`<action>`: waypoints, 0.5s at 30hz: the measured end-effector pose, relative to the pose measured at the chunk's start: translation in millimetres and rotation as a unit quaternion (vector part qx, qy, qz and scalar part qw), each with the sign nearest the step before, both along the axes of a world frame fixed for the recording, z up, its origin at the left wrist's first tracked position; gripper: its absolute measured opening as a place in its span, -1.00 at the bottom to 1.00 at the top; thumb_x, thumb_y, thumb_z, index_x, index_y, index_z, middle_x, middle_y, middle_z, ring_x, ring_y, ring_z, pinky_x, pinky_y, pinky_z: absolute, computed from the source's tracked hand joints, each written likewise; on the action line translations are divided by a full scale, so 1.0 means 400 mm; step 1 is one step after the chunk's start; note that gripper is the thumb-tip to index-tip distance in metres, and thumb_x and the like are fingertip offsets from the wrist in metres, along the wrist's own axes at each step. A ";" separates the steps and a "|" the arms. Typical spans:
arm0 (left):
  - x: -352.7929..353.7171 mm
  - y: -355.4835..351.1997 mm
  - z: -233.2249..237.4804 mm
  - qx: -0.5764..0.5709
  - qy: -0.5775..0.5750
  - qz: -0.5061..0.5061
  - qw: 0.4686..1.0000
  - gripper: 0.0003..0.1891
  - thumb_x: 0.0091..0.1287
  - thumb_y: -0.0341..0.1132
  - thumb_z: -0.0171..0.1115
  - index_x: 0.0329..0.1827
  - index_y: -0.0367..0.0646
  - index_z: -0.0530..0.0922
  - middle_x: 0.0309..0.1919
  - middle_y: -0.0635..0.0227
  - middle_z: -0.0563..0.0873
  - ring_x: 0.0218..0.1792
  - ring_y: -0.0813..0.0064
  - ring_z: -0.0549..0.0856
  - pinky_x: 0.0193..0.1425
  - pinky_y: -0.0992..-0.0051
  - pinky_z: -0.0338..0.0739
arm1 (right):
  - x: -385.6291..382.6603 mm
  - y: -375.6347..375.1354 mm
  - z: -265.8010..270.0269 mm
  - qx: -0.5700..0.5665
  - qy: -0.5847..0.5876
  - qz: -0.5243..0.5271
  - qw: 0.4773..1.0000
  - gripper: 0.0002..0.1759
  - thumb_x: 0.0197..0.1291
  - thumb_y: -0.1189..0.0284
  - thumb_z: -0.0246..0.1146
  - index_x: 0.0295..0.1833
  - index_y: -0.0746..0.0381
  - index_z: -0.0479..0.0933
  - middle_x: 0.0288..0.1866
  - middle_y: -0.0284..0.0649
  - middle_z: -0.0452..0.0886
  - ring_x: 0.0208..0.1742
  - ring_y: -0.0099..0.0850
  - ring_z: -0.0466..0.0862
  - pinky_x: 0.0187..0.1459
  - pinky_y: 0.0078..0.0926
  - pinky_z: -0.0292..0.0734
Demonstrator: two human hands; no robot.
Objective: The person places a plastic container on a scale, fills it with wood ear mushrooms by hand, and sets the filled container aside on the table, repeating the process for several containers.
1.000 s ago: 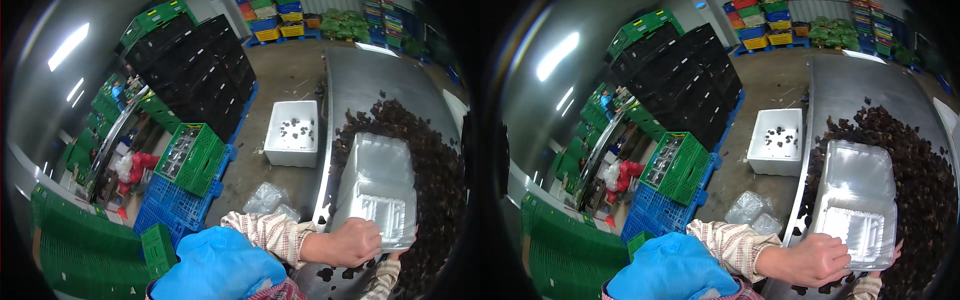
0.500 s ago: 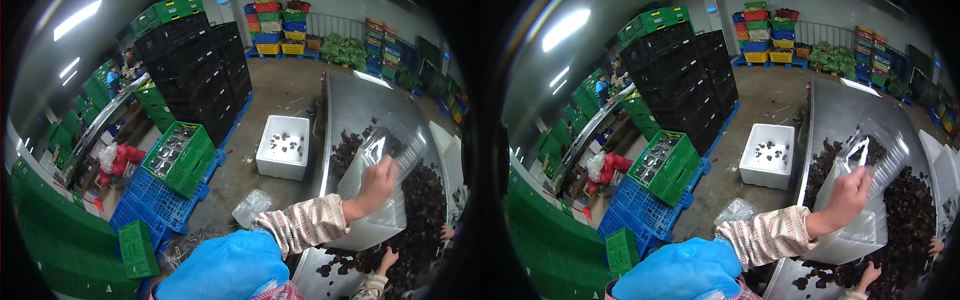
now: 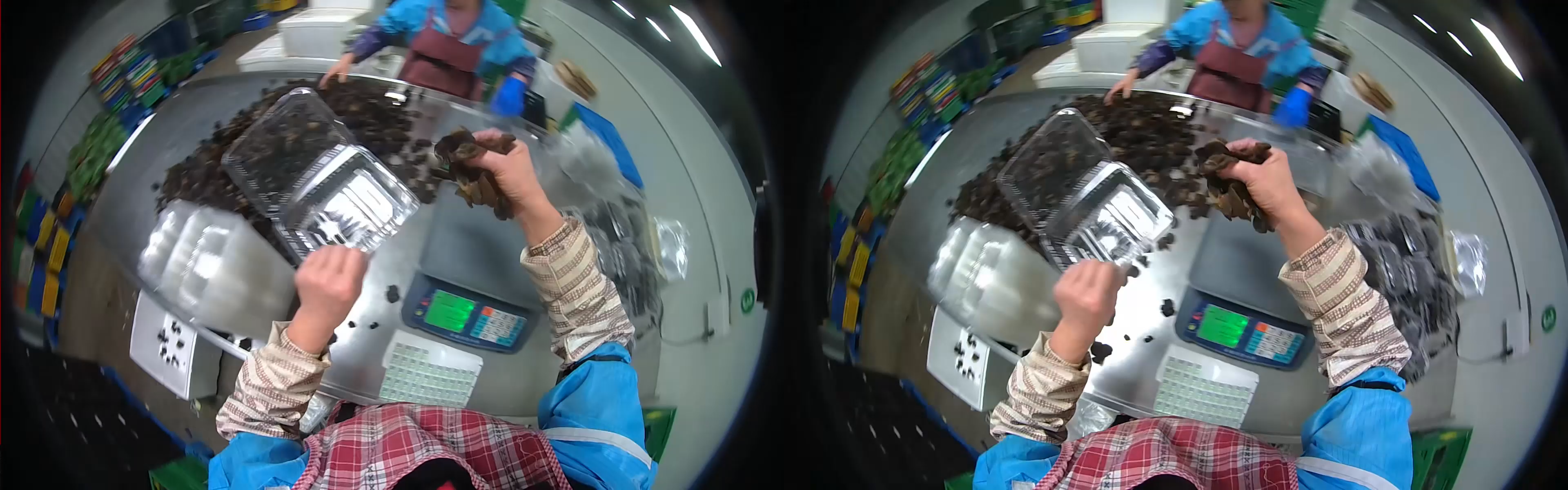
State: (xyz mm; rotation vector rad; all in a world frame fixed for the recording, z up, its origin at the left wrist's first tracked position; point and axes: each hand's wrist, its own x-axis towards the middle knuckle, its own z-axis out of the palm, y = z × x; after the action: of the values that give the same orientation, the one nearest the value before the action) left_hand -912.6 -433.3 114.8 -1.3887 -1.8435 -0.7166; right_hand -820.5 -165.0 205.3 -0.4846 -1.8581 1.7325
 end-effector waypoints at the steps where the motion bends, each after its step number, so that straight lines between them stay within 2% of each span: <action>1: 0.022 0.042 -0.031 -0.042 0.000 -0.062 0.997 -0.86 0.05 -0.39 0.22 -0.52 -0.09 0.39 -0.62 0.37 0.36 -0.55 0.41 0.46 -0.46 0.44 0.33 | 0.046 0.010 0.019 0.000 0.003 -0.009 1.000 -0.74 -0.10 0.61 0.37 -0.21 0.35 0.58 -0.32 -0.29 0.65 -0.32 -0.55 0.61 -0.22 -0.57 0.55; 3: 0.076 0.137 -0.067 -0.111 0.020 -0.161 0.981 -0.91 0.01 -0.37 0.14 -0.49 -0.07 0.39 -0.55 0.40 0.41 -0.45 0.43 0.49 -0.37 0.46 0.34 | 0.123 0.037 0.018 0.018 -0.016 -0.045 0.999 -0.77 -0.07 0.60 0.37 -0.23 0.34 0.58 -0.32 -0.29 0.65 -0.30 -0.58 0.61 -0.22 -0.59 0.54; 5: 0.109 0.222 -0.118 -0.156 0.030 -0.266 0.951 -0.89 0.01 -0.36 0.15 -0.38 -0.08 0.45 -0.51 0.42 0.42 -0.41 0.45 0.49 -0.33 0.47 0.36 | 0.180 0.060 -0.023 0.072 -0.017 -0.024 0.997 -0.76 -0.08 0.57 0.39 -0.22 0.33 0.58 -0.32 -0.31 0.64 -0.32 -0.61 0.58 -0.24 -0.60 0.53; 6: 0.128 0.255 -0.142 -0.156 0.034 -0.294 0.942 -0.90 0.02 -0.36 0.14 -0.39 -0.08 0.45 -0.51 0.42 0.41 -0.41 0.44 0.49 -0.33 0.47 0.36 | 0.202 0.047 -0.046 0.120 -0.042 -0.055 0.990 -0.75 -0.09 0.55 0.40 -0.23 0.31 0.58 -0.37 -0.34 0.62 -0.32 -0.63 0.56 -0.24 -0.61 0.51; 7: 0.145 0.281 -0.163 -0.160 0.036 -0.322 0.932 -0.91 0.03 -0.36 0.14 -0.40 -0.07 0.44 -0.52 0.42 0.41 -0.42 0.43 0.48 -0.32 0.48 0.36 | 0.223 0.072 -0.112 0.161 -0.057 -0.026 0.985 -0.73 -0.08 0.56 0.39 -0.19 0.30 0.56 -0.16 -0.34 0.64 -0.12 -0.56 0.60 -0.06 -0.53 0.52; 9: 0.164 0.308 -0.189 -0.174 0.021 -0.337 0.925 -0.89 0.02 -0.37 0.15 -0.37 -0.09 0.46 -0.49 0.41 0.43 -0.39 0.43 0.49 -0.28 0.46 0.39 | 0.244 0.060 -0.203 0.211 -0.069 -0.018 0.975 -0.73 -0.13 0.53 0.40 -0.21 0.22 0.59 -0.11 -0.32 0.61 -0.11 -0.50 0.62 -0.07 -0.54 0.52; 11: 0.168 0.316 -0.203 -0.194 0.009 -0.348 0.917 -0.87 0.02 -0.38 0.17 -0.35 -0.11 0.48 -0.47 0.40 0.45 -0.37 0.42 0.51 -0.24 0.44 0.42 | 0.252 0.045 -0.279 0.390 -0.114 -0.016 0.914 -0.75 -0.18 0.50 0.38 -0.26 0.13 0.62 -0.10 -0.28 0.59 -0.15 -0.37 0.65 -0.08 -0.53 0.54; 12: 0.168 0.314 -0.206 -0.160 0.001 -0.326 0.932 -0.83 0.01 -0.38 0.20 -0.30 -0.13 0.50 -0.41 0.38 0.49 -0.31 0.40 0.53 -0.18 0.40 0.44 | 0.254 0.037 -0.321 0.422 -0.142 -0.005 0.895 -0.76 -0.21 0.46 0.38 -0.29 0.06 0.64 -0.08 -0.26 0.58 -0.14 -0.26 0.63 -0.13 -0.47 0.57; 13: 0.167 0.309 -0.209 -0.126 -0.007 -0.303 0.945 -0.79 0.00 -0.39 0.22 -0.25 -0.15 0.52 -0.35 0.36 0.53 -0.26 0.39 0.56 -0.11 0.36 0.47 | 0.254 0.033 -0.358 0.503 -0.135 -0.001 0.854 -0.77 -0.18 0.31 0.40 -0.29 -0.01 0.63 -0.05 -0.36 0.58 -0.23 -0.28 0.62 -0.22 -0.35 0.59; 14: 0.161 0.302 -0.206 -0.121 -0.013 -0.291 0.949 -0.69 -0.01 -0.37 0.32 -0.17 -0.18 0.55 -0.22 0.30 0.58 -0.13 0.31 0.58 0.00 0.27 0.48 | 0.253 0.021 -0.359 0.528 -0.158 0.010 0.834 -0.70 -0.18 0.27 0.40 -0.22 -0.05 0.64 0.02 -0.37 0.56 -0.20 -0.26 0.62 -0.22 -0.33 0.60; 15: 0.152 0.295 -0.206 -0.126 -0.014 -0.294 0.947 -0.69 -0.01 -0.37 0.32 -0.17 -0.18 0.55 -0.22 0.30 0.58 -0.13 0.31 0.58 0.00 0.27 0.48 | 0.252 0.013 -0.353 0.553 -0.180 0.023 0.813 -0.64 -0.18 0.23 0.41 -0.15 -0.08 0.64 0.08 -0.37 0.55 -0.18 -0.25 0.61 -0.22 -0.31 0.60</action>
State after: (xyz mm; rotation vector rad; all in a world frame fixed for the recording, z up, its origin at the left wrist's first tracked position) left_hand -851.9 -315.3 32.4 -2.1508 -1.5790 -0.8061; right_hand -719.8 -159.8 64.1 -0.2659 -2.7406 0.3256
